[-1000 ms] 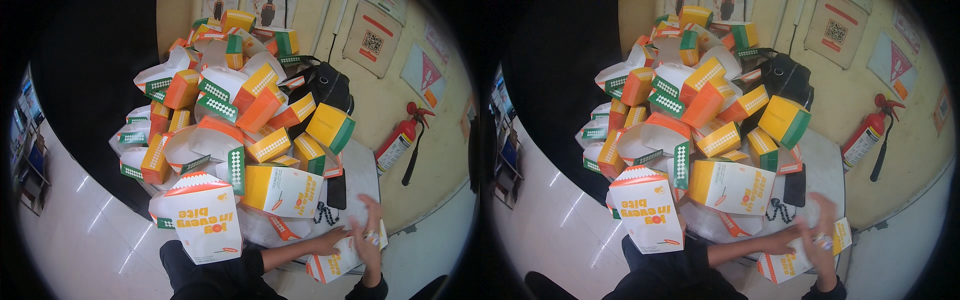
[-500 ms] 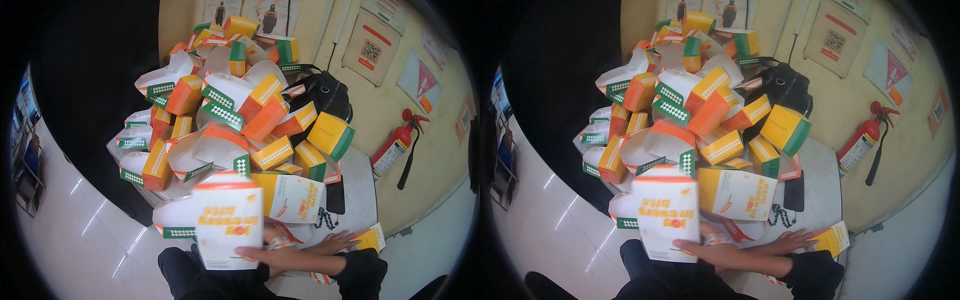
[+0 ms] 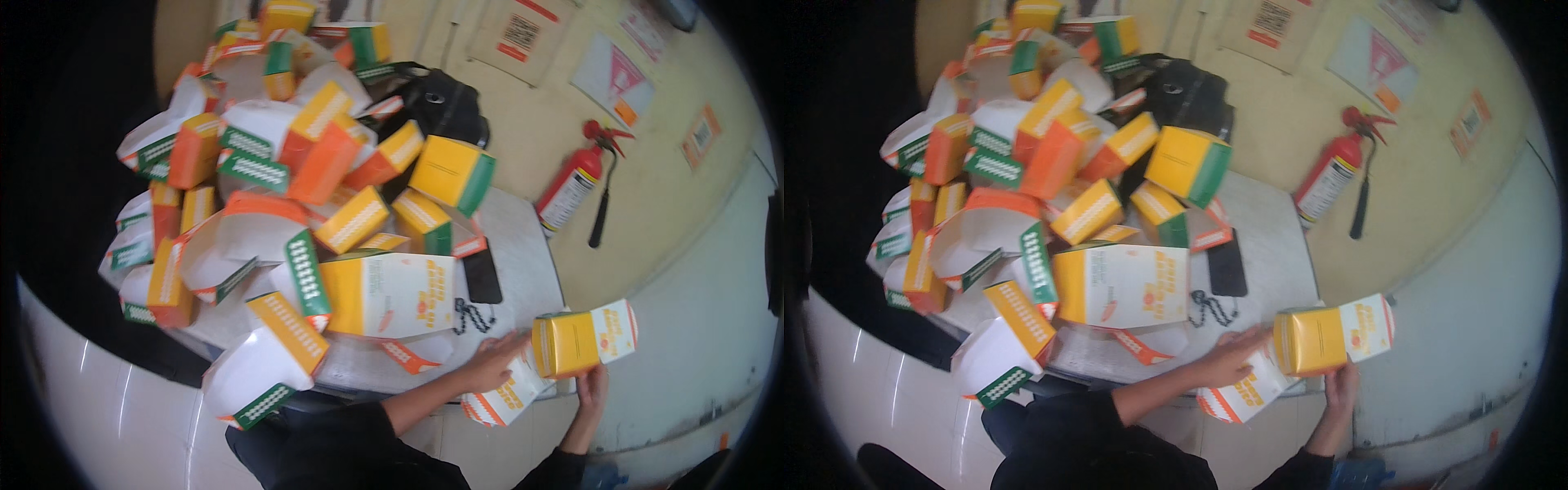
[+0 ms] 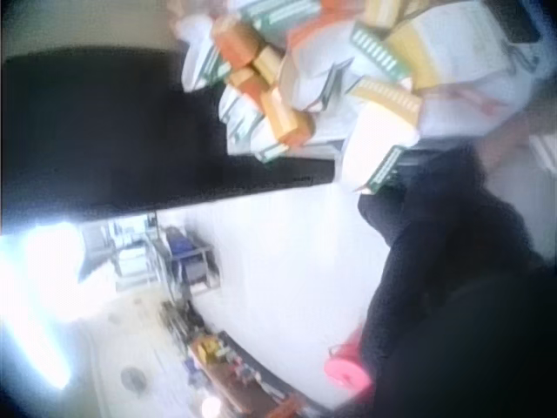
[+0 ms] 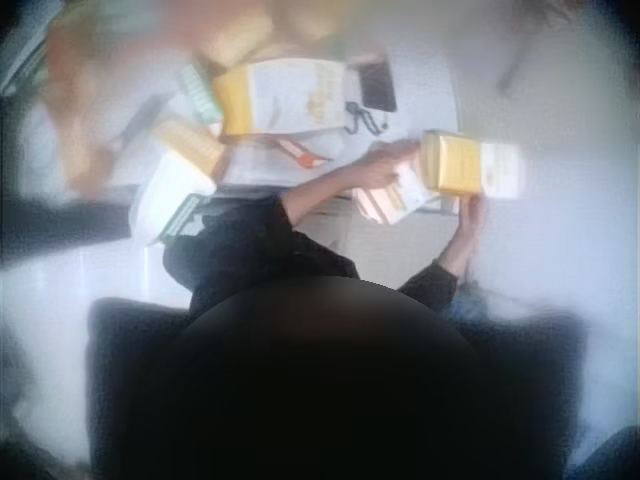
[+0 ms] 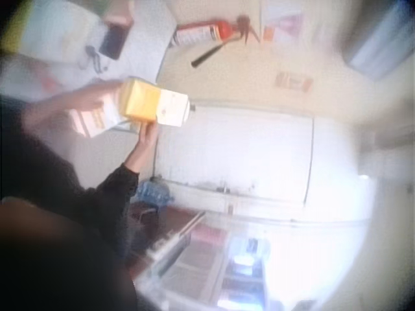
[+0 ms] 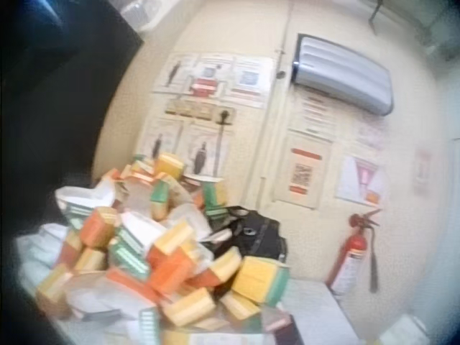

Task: The person assembles small printed cardboard boxes by hand, folding flaps and tucking tabs to form each unit. They repeatedly pick flat pieces from a pile, fold them into boxes, and place the finished boxes on a nearby surface.

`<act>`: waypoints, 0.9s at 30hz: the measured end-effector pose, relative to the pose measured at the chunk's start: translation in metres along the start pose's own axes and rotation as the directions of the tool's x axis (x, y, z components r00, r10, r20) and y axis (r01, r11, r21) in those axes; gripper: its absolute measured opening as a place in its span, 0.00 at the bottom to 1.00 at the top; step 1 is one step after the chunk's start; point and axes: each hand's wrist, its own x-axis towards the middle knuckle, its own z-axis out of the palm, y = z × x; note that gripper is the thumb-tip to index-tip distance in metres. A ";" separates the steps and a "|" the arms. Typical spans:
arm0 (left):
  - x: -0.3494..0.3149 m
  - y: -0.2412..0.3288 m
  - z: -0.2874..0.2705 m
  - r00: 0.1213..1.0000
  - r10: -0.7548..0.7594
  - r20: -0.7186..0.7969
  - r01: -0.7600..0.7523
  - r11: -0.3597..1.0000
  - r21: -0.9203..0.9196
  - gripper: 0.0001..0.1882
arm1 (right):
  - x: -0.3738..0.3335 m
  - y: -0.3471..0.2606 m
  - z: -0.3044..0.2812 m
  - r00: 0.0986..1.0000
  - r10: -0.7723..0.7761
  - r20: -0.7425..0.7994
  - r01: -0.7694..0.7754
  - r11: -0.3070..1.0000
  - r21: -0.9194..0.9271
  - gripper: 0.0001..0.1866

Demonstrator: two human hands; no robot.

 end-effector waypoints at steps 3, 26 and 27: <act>-0.002 -0.001 0.000 0.997 -0.055 -0.056 0.047 0.991 -0.127 0.48 | 0.016 0.013 -0.036 0.981 -0.089 -0.174 0.006 0.902 -0.431 0.25; -0.002 0.015 0.001 0.965 0.258 0.053 -0.259 0.896 0.361 0.31 | 0.088 0.029 -0.014 0.855 -0.432 0.288 0.360 0.093 -0.928 0.33; -0.002 0.015 0.002 0.969 0.238 0.065 -0.245 0.904 0.351 0.30 | 0.092 0.027 -0.005 0.837 -0.373 0.400 0.384 -0.121 -0.915 0.34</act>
